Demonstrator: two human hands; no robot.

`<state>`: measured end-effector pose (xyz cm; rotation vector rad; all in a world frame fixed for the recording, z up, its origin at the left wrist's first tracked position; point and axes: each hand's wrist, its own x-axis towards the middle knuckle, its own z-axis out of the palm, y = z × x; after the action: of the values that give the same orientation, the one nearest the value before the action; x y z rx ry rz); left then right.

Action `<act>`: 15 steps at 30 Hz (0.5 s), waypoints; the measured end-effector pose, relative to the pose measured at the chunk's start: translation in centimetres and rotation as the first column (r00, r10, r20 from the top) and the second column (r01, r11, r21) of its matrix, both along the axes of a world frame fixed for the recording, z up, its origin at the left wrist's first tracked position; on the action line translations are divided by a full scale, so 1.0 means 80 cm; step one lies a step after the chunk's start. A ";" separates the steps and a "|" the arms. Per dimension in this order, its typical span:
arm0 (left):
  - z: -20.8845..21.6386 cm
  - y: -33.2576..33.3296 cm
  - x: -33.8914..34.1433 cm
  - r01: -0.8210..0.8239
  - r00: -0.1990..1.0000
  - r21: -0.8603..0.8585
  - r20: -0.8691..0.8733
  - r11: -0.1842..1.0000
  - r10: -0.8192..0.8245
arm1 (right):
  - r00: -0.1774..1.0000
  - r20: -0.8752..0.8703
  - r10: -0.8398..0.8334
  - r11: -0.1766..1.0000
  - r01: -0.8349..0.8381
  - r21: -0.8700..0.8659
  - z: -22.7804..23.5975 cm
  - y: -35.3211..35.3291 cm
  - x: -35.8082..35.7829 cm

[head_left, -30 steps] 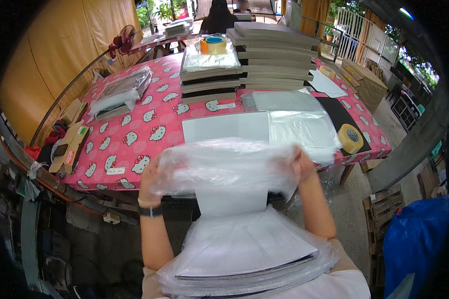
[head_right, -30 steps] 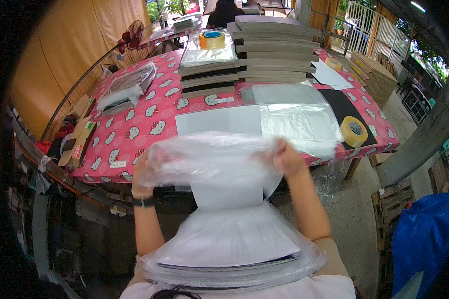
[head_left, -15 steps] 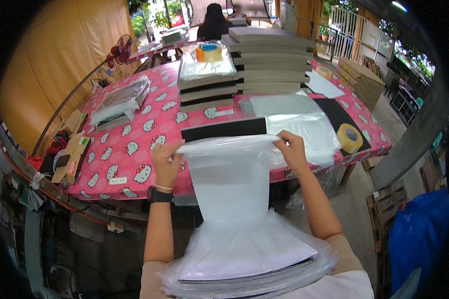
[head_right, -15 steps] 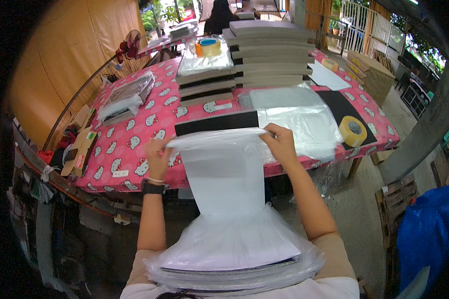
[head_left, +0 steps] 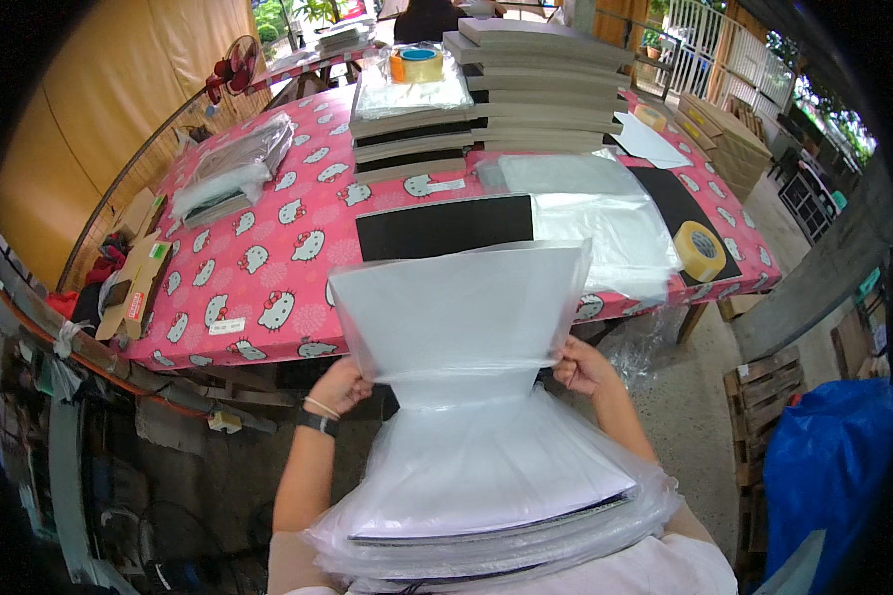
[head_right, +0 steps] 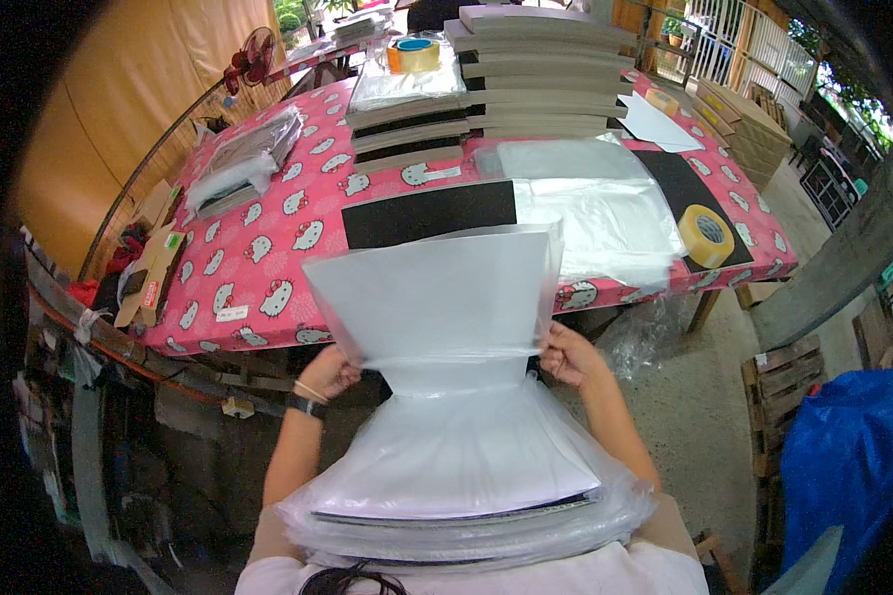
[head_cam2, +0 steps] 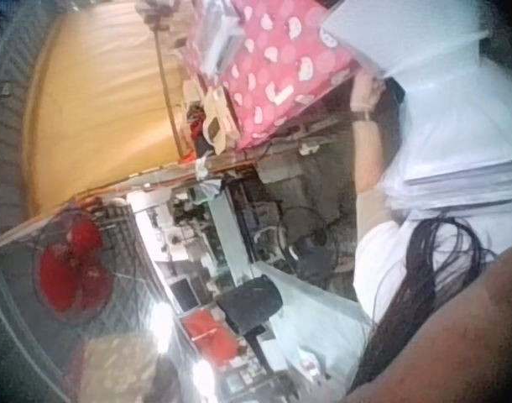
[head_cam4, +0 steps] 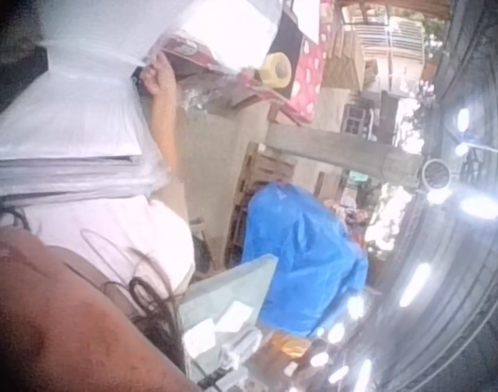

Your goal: The person repeatedly wraps black notebooks in clear plastic sleeves. They pick up a notebook, slide it into a sleeve, smooth the plastic, and place the wrapped item on a growing stack on the table.

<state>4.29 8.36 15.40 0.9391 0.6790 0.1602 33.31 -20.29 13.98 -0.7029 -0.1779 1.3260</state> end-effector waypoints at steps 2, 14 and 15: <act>-0.047 -0.024 -0.011 -0.083 0.995 -0.011 -0.056 0.996 0.083 | 0.999 0.052 -0.013 0.990 0.020 -0.142 -0.024 -0.006 -0.012; -0.178 -0.091 0.013 0.050 0.702 0.863 -0.389 0.504 0.597 | 0.149 0.938 0.312 0.712 0.617 -0.335 -0.149 0.011 -0.046; -0.172 -0.090 0.014 0.102 0.692 0.884 -0.392 0.456 0.606 | 0.090 0.936 0.340 0.720 0.616 -0.320 -0.150 0.007 -0.043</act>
<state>5.38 1.18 1.61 1.9416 1.5423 0.5171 29.87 -19.71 1.95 -2.2523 -0.7381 0.3259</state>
